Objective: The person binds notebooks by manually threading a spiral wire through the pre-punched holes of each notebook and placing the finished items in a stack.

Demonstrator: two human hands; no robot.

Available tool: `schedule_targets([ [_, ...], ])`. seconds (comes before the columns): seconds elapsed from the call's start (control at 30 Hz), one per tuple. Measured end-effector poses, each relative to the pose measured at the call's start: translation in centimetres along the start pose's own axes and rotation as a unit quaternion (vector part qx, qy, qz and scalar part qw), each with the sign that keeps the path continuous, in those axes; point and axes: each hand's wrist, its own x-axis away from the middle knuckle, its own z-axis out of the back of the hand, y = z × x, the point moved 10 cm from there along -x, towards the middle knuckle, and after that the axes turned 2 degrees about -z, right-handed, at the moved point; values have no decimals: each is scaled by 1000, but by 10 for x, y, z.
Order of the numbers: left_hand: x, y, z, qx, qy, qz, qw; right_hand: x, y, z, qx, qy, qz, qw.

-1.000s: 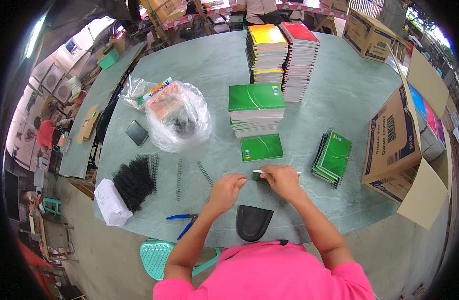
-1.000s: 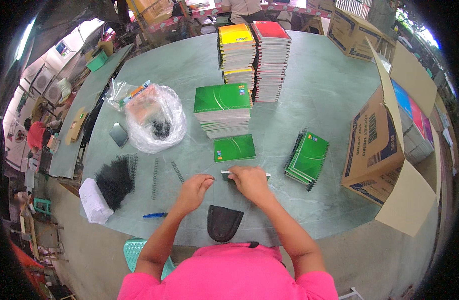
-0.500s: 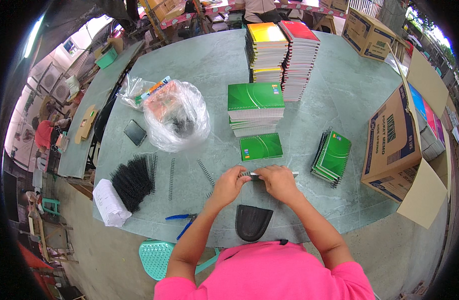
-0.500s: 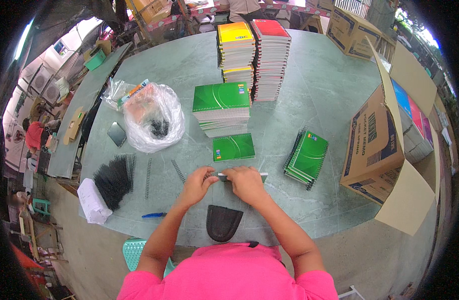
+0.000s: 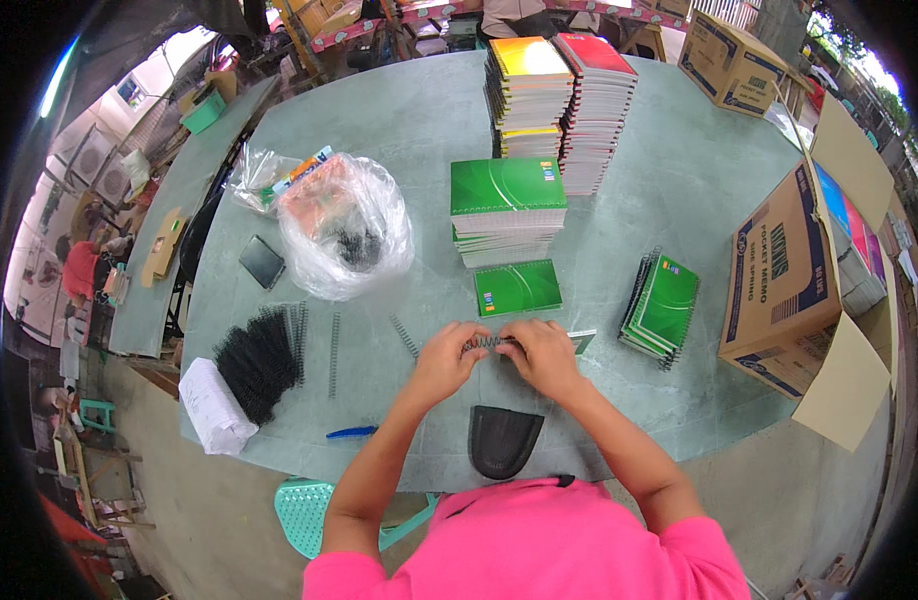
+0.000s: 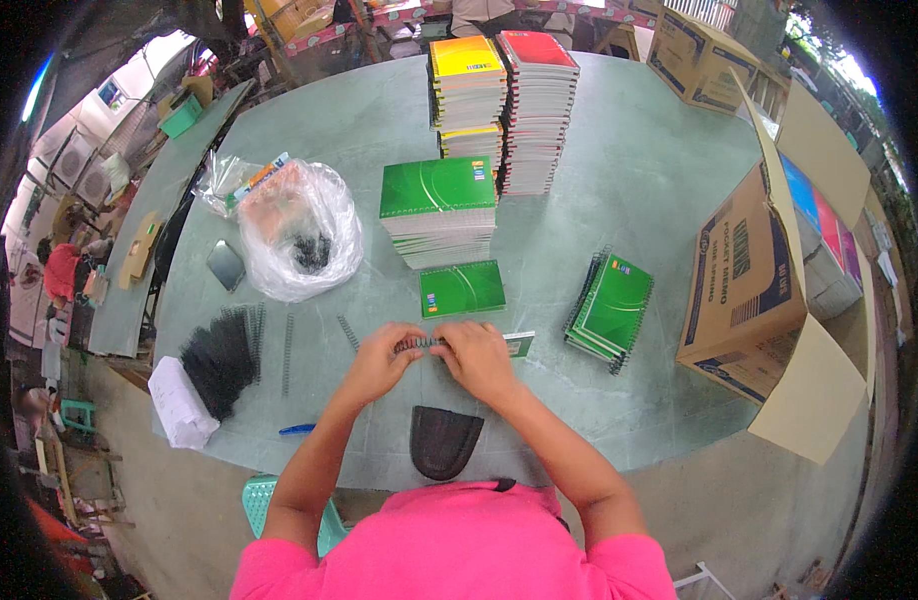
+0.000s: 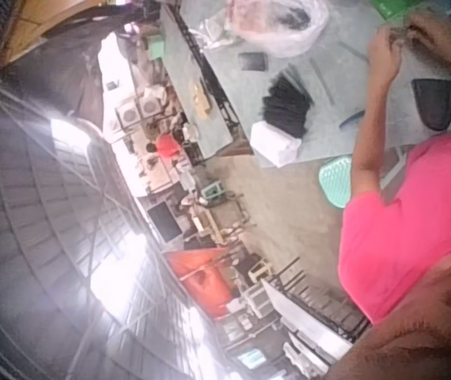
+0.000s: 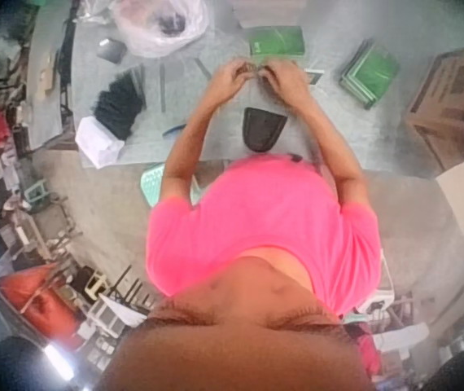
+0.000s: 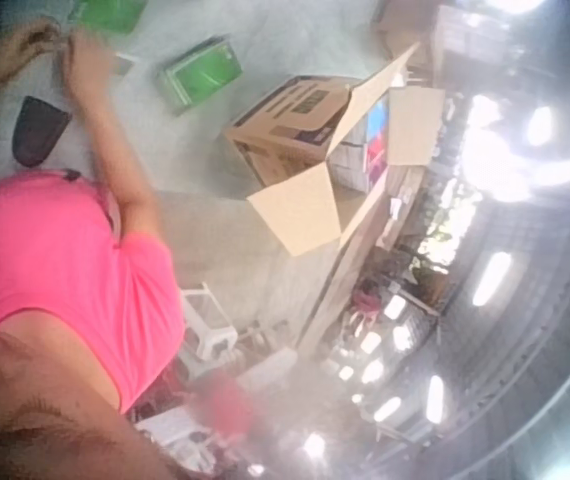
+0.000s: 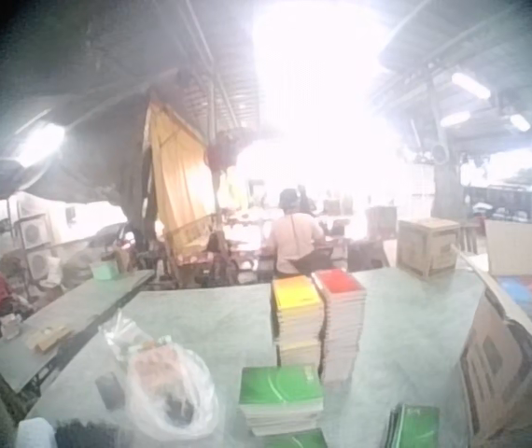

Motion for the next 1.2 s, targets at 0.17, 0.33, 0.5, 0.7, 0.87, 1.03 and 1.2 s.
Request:
schedule_targets([
  [0.17, -2, -19, -8, 37, -90, 95, 991, -4, 1, 14, -53, 15, -38, 998],
  [0.33, -9, 10, 4, 4, -4, 14, 1000, -6, 8, 4, -90, 15, -28, 995],
  [0.5, -4, 47, 9, -206, 85, -98, 970, -10, 3, 1, -83, -22, -22, 996],
  [0.7, 52, 30, -66, -125, -137, -38, 982, -10, 17, 24, -39, -9, -97, 994],
  [0.87, 19, 49, 6, -89, 36, -21, 995, 35, 104, 28, -281, -60, -264, 921],
  [1.03, 6, 45, -7, -141, -70, 0, 988, 44, 107, 13, -370, -14, -282, 885],
  [1.2, -9, 67, 40, -69, 102, -19, 992, 43, 106, 12, -367, -10, -252, 895],
])
